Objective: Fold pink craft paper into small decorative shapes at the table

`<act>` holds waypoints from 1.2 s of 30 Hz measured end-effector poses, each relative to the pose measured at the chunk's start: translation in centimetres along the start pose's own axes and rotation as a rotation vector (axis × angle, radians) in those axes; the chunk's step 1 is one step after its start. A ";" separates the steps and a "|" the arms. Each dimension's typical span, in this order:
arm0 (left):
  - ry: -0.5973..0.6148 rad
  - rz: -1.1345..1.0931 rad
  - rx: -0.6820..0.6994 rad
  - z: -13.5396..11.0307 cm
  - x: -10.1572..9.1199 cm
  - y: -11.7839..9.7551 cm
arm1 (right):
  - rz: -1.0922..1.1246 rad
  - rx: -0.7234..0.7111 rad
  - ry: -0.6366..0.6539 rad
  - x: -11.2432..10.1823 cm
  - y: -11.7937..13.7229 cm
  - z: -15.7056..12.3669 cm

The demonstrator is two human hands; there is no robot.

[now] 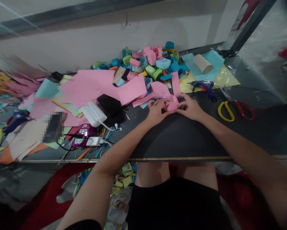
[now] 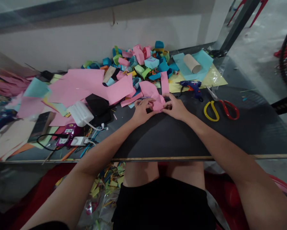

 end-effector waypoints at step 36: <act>0.078 -0.184 -0.228 0.2 -0.3 0.7 | -0.188 -0.157 -0.164 0.3 1.1 -1.0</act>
Point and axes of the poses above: each hand's wrist, its own z-axis towards the middle knuckle, its own x-axis out of the palm, y = z × x, the point moved 7 cm from there along z, towards the middle knuckle, and after that the axes turned 1 degree about z, right-handed, at the moved point
